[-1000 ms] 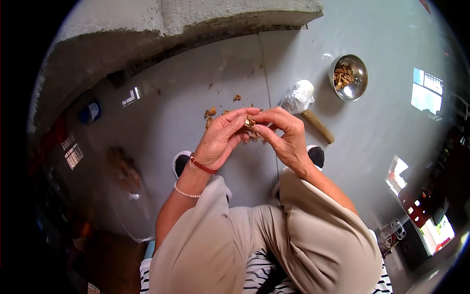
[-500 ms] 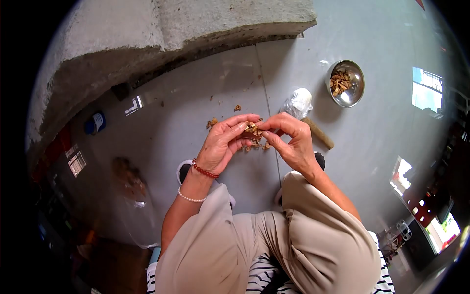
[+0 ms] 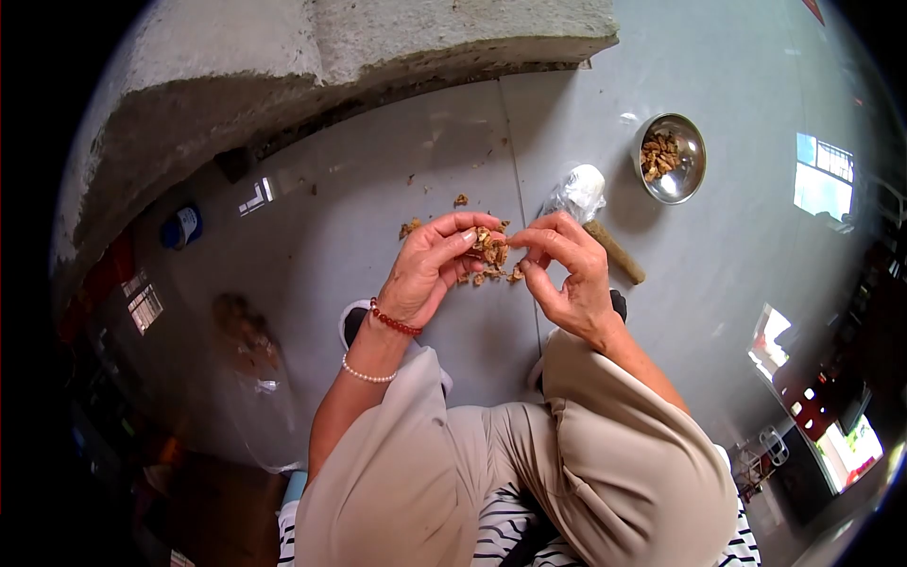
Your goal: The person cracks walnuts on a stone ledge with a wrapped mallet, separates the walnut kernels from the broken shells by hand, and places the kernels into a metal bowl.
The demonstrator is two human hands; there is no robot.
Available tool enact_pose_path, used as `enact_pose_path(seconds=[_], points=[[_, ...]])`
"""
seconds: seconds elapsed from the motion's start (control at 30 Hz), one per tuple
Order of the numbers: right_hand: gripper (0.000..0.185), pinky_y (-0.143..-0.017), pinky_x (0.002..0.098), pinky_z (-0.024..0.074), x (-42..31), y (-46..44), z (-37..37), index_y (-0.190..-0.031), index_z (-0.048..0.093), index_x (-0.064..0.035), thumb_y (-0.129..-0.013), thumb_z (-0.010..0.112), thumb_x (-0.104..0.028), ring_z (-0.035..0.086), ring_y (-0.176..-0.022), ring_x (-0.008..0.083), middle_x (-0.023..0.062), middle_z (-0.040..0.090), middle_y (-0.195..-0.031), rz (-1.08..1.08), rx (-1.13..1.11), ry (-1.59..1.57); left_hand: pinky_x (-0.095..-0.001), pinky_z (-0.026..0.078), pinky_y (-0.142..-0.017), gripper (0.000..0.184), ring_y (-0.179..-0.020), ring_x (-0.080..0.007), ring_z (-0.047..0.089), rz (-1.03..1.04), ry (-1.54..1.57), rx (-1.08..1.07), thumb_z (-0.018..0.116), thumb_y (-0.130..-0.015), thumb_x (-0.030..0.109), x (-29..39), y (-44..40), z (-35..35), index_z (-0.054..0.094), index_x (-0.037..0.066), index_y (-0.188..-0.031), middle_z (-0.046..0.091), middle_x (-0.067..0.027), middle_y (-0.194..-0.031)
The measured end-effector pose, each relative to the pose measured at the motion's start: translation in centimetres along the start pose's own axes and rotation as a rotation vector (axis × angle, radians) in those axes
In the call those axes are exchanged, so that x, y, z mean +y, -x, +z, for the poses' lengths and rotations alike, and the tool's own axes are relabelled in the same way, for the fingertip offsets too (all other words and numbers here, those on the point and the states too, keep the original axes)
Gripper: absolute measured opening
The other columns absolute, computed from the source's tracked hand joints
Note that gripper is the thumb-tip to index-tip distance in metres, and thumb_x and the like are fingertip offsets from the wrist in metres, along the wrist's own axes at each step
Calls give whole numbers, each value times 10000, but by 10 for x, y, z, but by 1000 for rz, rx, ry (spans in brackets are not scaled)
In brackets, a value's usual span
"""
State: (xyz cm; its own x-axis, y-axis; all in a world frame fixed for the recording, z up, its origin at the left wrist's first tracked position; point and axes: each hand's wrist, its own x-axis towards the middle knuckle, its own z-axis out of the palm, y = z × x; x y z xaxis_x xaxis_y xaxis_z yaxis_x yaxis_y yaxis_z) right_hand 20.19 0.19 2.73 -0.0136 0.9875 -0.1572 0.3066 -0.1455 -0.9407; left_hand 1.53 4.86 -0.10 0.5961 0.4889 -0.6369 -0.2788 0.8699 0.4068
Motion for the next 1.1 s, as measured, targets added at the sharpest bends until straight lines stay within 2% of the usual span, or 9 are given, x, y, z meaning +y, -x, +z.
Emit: enact_pose_path(seconds=[0.1,0.23,0.33,0.43,0.53,0.63,0.8,0.93,1.1], points=[[275,-582,293,482,-4,-2,3,-942,630,-51,-678,686,-2,584,-679,208,89,554,-834,-94,17,130,-215,500,-753,261,-833,-85,588,1,-75,17,512,-911,125,-3,-1,0,565,-14,-1125,626,-56,-1000],[310,-584,315,492,5,0,15,-955,628,-59,-666,742,-56,602,-707,209,89,550,-824,-98,25,169,-235,494,-759,249,-831,-85,588,44,-142,34,510,-916,134,-9,-1,8,576,-6,-1111,626,-41,-977],[269,-568,288,487,2,2,16,-934,638,-52,-678,720,-34,594,-692,188,85,553,-831,-43,64,89,-236,491,-751,248,-813,-79,582,48,-172,13,513,-918,145,-10,0,7,579,-2,-1107,626,-34,-963],[215,-563,243,470,-2,1,12,-907,651,-40,-698,695,-22,578,-694,146,67,559,-838,124,34,-28,-228,490,-734,243,-791,-74,575,33,-160,15,516,-920,155,-10,0,5,582,2,-1097,625,-31,-953],[214,-570,209,449,7,3,14,-924,667,-38,-711,675,-15,554,-716,106,44,553,-846,256,49,-242,-225,492,-723,238,-783,-75,573,25,-148,29,515,-924,167,-10,0,5,585,5,-1084,623,-30,-944],[236,-573,202,436,5,3,16,-954,677,-45,-718,680,-28,533,-722,87,29,536,-849,291,78,-330,-226,493,-718,245,-799,-84,579,23,-112,35,505,-931,183,-9,0,9,582,4,-1079,622,-39,-946],[244,-561,204,420,7,2,13,-967,685,-58,-724,688,-38,496,-686,76,19,518,-851,270,62,-290,-225,479,-716,269,-785,-92,579,29,-19,58,527,-922,231,-9,0,9,595,11,-1062,634,-43,-920],[237,-565,205,415,12,4,14,-954,683,-52,-718,697,-39,480,-654,71,19,531,-837,240,60,-281,-228,481,-707,241,-770,-88,578,27,-41,66,575,-894,196,-12,0,8,607,12,-1047,635,-37,-906],[214,-561,222,455,5,5,17,-924,669,-22,-714,705,-3,547,-613,97,56,596,-817,173,76,-201,-223,471,-723,204,-788,-77,570,36,-64,61,603,-873,122,-15,2,6,617,20,-1049,634,-25,-906]])
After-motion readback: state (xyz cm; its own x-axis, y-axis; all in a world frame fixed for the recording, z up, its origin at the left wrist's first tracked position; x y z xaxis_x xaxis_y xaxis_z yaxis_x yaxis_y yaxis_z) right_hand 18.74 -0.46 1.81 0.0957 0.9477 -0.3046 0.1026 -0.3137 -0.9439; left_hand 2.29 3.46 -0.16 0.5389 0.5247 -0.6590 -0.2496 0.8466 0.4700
